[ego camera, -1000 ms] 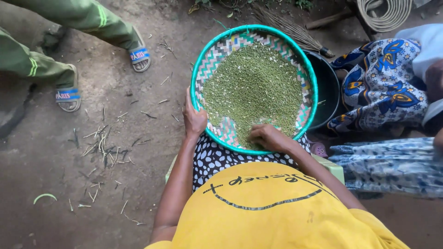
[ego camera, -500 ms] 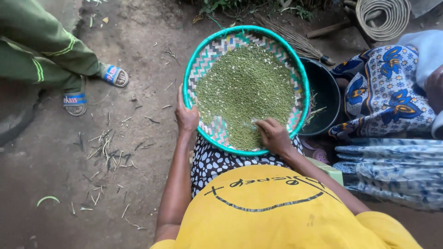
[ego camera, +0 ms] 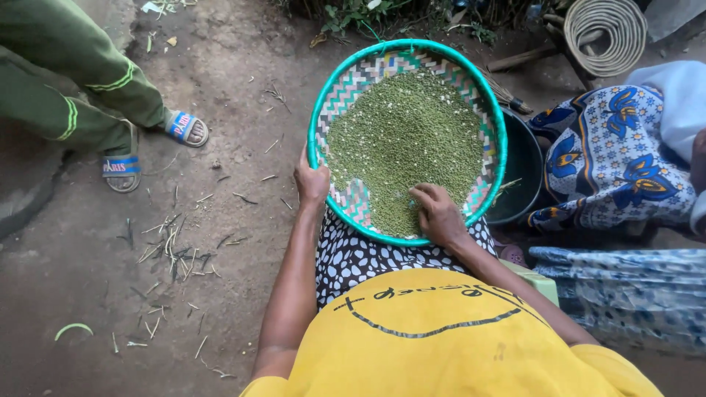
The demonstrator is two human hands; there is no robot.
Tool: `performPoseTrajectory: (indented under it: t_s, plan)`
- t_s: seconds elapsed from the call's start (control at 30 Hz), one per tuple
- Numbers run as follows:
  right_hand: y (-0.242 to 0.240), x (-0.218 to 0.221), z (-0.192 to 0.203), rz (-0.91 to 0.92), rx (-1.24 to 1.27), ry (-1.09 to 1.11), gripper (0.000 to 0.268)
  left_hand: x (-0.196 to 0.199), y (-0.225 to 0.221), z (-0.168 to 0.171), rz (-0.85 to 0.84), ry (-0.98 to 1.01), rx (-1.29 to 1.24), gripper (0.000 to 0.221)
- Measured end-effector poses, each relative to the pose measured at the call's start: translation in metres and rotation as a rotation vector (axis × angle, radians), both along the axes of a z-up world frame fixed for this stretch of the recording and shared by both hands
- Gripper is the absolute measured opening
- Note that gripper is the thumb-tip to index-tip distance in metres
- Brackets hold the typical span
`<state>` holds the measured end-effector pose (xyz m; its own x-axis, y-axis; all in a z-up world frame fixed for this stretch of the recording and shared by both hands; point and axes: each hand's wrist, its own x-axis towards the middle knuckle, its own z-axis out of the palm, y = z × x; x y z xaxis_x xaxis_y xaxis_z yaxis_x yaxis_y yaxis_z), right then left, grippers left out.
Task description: Manually sorting mung beans in a woven tray to remove debris like stones and husks
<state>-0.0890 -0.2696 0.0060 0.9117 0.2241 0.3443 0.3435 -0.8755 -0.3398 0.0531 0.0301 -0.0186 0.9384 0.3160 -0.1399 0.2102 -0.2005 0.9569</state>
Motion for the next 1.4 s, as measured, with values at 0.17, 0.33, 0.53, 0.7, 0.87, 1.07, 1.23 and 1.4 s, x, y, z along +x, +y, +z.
performPoseTrajectory:
  t_s: [0.17,0.33,0.53,0.7,0.87,1.07,1.23,1.4]
  plan:
    - [0.019,0.003,0.03,-0.025,-0.183,0.111,0.067,0.005,0.005,-0.02,-0.012,-0.093,0.116,0.062]
    - [0.008,0.004,-0.005,0.044,-0.117,0.231,0.019,-0.012,0.007,0.024,-0.018,-0.099,0.075,0.059]
    - [-0.016,0.003,-0.01,0.113,0.086,0.199,0.014,-0.011,0.008,0.011,-0.028,-0.12,0.109,0.058]
    - [-0.031,0.034,0.029,0.092,-0.082,0.032,0.059,-0.007,0.011,0.001,-0.029,-0.121,0.093,0.061]
    - [-0.037,0.037,-0.012,0.209,-0.174,0.149,0.019,-0.009,0.009,0.007,-0.029,-0.141,0.093,0.058]
    - [-0.053,0.01,0.046,0.327,0.039,0.503,0.006,-0.016,0.011,0.018,-0.058,-0.141,0.022,0.058]
    - [-0.069,0.013,0.059,0.087,0.133,0.431,0.025,-0.009,0.019,0.003,-0.098,-0.256,0.145,0.055]
    - [-0.056,0.027,0.08,-0.028,-0.063,0.361,0.05,-0.009,0.021,0.014,-0.157,-0.4,0.209,0.059]
